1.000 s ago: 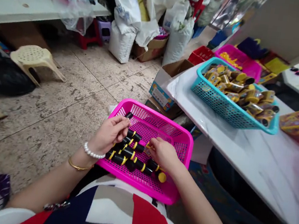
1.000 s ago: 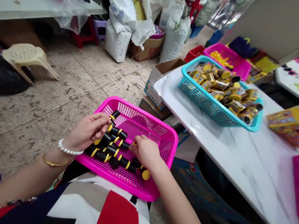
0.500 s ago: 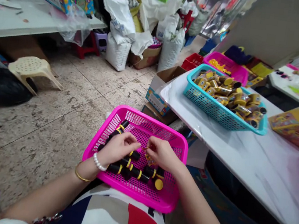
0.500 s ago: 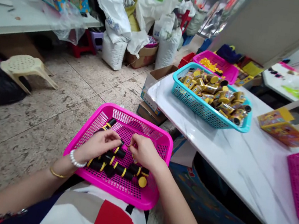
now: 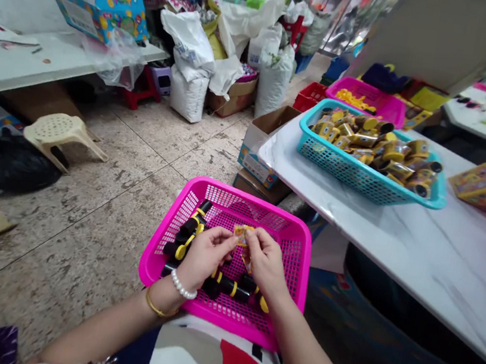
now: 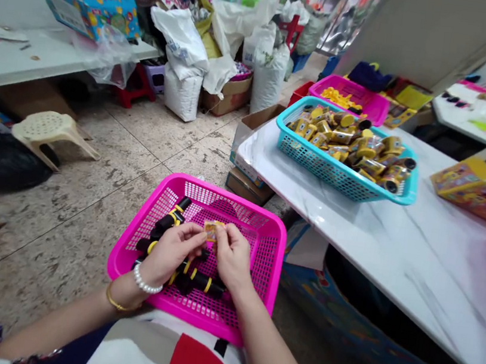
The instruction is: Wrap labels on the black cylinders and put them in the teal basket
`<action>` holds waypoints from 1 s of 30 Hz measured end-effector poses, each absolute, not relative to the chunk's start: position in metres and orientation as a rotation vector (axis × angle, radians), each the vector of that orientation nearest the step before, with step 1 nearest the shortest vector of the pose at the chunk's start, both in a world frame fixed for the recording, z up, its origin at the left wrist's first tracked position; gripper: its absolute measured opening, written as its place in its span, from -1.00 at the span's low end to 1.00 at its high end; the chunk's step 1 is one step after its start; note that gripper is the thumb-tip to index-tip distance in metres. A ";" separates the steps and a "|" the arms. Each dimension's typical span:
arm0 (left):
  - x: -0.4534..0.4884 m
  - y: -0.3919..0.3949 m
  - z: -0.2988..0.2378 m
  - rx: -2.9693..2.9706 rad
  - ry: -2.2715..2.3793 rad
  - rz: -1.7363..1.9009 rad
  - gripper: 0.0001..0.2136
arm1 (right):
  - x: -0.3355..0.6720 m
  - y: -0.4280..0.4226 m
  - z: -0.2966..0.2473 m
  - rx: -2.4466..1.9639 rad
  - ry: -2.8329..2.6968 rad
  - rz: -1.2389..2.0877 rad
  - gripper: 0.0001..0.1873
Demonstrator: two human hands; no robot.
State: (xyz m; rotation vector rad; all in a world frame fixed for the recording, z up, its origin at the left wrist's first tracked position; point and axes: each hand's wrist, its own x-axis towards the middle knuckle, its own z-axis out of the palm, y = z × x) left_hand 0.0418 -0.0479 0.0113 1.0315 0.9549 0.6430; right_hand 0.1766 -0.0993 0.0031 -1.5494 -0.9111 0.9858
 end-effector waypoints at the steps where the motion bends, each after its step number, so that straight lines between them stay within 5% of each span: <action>1: 0.041 -0.051 0.013 1.050 0.986 0.699 -0.76 | 0.174 -0.100 0.002 -1.573 -0.914 0.918 -0.64; 30: 0.031 -0.055 0.010 0.906 0.972 0.827 -0.73 | 0.167 -0.107 -0.004 -1.565 -1.019 0.735 -0.72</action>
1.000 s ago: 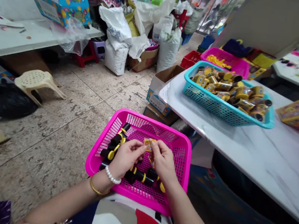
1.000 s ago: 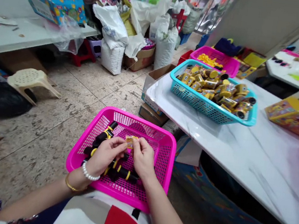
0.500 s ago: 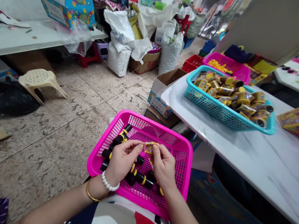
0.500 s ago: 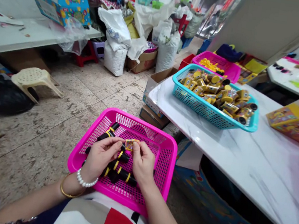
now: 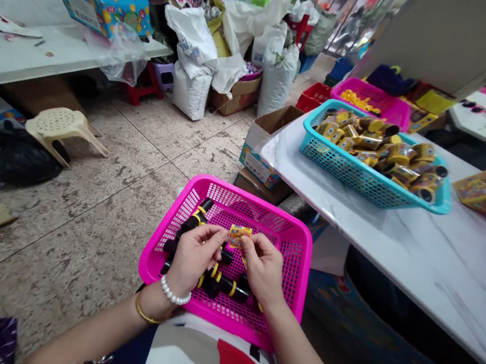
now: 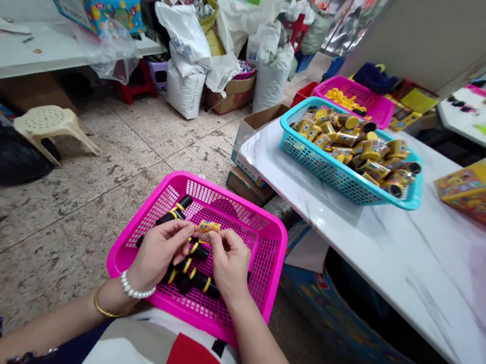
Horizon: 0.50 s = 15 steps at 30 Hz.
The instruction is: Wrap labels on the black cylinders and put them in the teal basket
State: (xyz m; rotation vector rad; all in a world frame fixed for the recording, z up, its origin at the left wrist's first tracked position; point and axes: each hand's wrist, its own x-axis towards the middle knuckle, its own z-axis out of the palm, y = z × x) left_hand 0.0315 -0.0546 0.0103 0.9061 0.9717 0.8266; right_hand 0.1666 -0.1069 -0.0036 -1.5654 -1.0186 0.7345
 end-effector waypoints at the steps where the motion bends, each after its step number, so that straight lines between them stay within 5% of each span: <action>1: 0.032 -0.055 0.010 0.898 0.970 0.823 -0.73 | 0.167 -0.107 -0.004 -1.568 -1.028 0.727 -0.73; 15: 0.029 -0.054 0.014 0.745 0.920 0.666 -0.72 | 0.166 -0.104 -0.010 -1.527 -1.158 0.719 -0.70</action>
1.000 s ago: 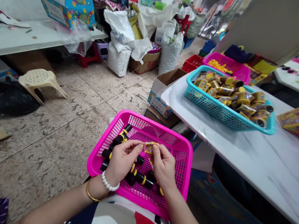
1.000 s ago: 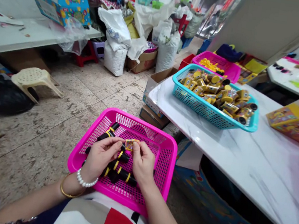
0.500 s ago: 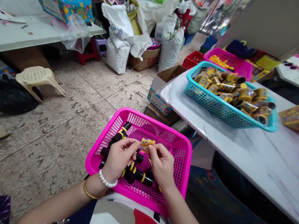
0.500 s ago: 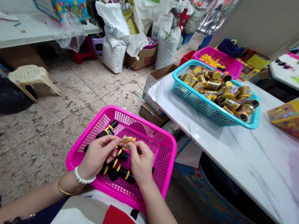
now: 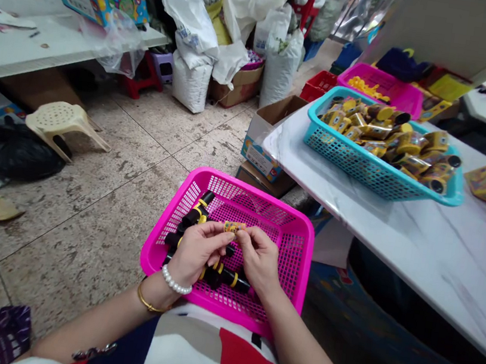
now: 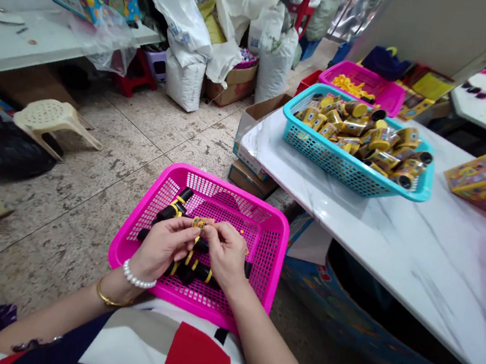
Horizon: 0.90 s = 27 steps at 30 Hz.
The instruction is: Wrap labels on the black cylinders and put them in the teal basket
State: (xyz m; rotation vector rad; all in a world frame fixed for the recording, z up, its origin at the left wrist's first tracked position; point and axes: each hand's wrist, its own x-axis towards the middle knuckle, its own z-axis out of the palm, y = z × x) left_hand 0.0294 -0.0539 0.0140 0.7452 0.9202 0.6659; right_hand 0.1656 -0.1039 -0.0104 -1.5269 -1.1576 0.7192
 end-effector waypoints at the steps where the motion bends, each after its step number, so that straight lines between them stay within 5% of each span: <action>1: 0.028 -0.053 0.014 0.769 0.928 0.669 -0.74 | 0.168 -0.103 -0.010 -1.510 -1.169 0.740 -0.67; 12: 0.015 -0.029 0.018 0.792 0.978 0.622 -0.69 | 0.155 -0.107 -0.027 -1.856 -2.362 0.314 -0.75; 16: 0.014 -0.028 0.016 0.720 0.992 0.615 -0.71 | 0.169 -0.105 -0.022 -1.886 -1.882 0.583 -0.76; 21: 0.018 -0.027 0.014 0.656 0.963 0.608 -0.73 | 0.198 -0.101 -0.001 -1.332 -0.898 1.027 -0.56; 27: 0.028 -0.030 0.013 0.523 0.866 0.551 -0.78 | 0.193 -0.100 0.001 -1.132 -0.554 1.156 -0.63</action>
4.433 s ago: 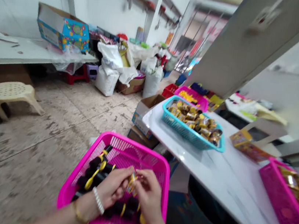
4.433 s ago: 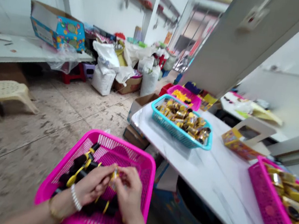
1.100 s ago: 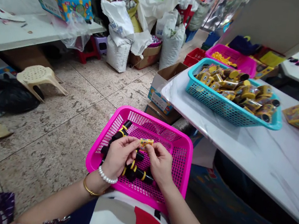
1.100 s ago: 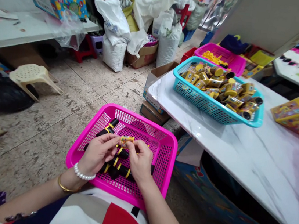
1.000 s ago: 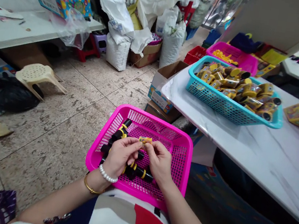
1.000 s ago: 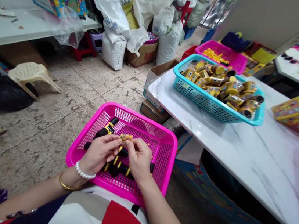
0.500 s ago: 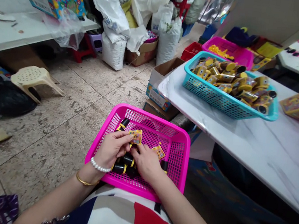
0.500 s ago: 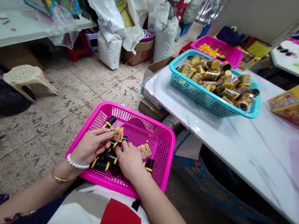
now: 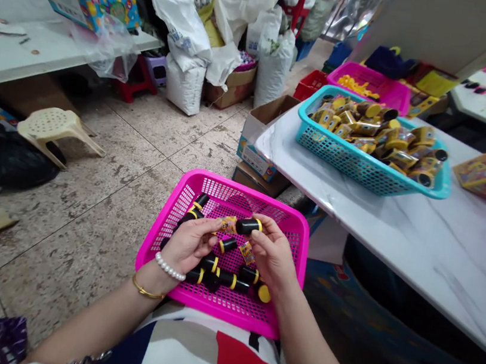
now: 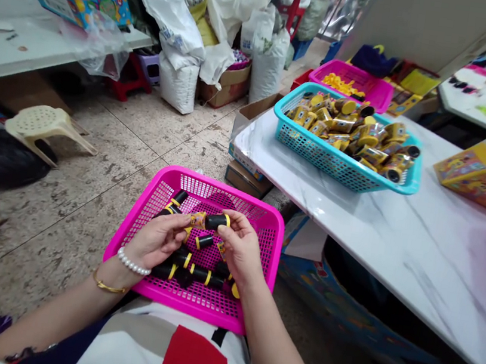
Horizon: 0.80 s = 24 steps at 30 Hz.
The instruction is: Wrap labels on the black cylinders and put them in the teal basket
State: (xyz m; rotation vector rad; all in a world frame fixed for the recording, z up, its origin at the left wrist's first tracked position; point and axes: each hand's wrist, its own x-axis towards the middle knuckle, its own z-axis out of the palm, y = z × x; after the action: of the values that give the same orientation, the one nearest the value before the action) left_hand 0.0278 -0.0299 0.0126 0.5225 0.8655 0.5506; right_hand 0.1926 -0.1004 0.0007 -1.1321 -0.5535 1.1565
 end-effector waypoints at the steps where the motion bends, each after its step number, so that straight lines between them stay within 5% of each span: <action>1: 0.028 -0.030 0.012 0.506 0.861 0.544 -0.79 | 0.191 -0.101 -0.001 -1.150 -0.549 1.138 -0.63; 12: 0.029 -0.033 0.004 0.490 0.846 0.593 -0.85 | 0.188 -0.106 0.004 -1.363 -0.951 0.931 -0.70; 24: 0.025 -0.044 0.017 0.743 0.832 0.607 -0.62 | 0.178 -0.110 0.004 -1.231 -0.968 1.030 -0.65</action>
State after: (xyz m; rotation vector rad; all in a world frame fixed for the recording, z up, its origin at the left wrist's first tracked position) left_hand 0.0252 -0.0441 0.0166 0.7426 0.8322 0.6066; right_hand 0.1775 -0.1096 0.0039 -1.2308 -0.9681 1.0301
